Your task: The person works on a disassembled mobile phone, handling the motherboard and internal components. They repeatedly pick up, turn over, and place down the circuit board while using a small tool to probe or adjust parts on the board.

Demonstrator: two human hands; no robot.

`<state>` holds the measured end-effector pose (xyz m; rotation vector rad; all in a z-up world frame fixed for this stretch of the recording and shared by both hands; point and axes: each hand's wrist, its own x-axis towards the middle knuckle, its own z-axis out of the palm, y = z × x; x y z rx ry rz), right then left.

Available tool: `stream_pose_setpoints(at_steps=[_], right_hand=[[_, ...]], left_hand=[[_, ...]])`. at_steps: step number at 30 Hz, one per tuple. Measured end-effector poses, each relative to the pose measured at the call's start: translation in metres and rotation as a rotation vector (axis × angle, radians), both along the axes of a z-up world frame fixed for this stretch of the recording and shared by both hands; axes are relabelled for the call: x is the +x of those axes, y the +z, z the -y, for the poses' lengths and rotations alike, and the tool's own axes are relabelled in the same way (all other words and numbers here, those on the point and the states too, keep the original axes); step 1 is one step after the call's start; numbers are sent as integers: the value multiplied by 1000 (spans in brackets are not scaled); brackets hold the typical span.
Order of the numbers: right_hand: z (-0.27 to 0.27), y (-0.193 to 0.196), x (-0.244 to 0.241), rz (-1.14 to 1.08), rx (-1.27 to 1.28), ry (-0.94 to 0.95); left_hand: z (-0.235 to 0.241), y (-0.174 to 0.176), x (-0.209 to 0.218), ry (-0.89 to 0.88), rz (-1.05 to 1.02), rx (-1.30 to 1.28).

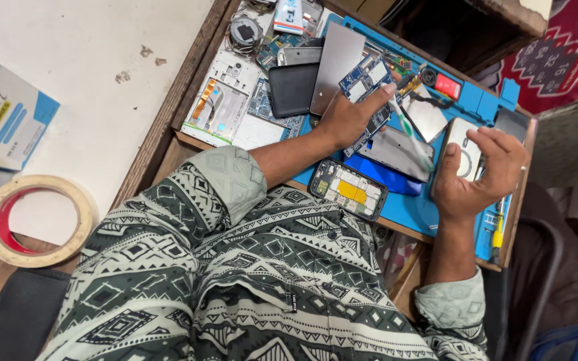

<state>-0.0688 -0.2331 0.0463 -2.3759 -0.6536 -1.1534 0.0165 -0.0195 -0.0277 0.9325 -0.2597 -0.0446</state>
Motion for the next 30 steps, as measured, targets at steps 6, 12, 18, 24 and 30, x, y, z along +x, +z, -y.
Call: stream_pose_setpoints(at_steps=[6, 12, 18, 24, 30], right_hand=[[-42, 33, -6, 50, -84, 60], [-114, 81, 28, -88, -341, 289], [-232, 68, 141, -163, -669, 344], [-292, 23, 199, -265, -716, 248], [-289, -17, 220, -189, -701, 217]], left_hand=[[3, 4, -2, 59, -27, 48], [16, -37, 12, 274, 204, 428], [43, -86, 45, 588, 504, 1094], [52, -102, 51, 607, 730, 1287], [53, -106, 47, 516, 798, 1274]])
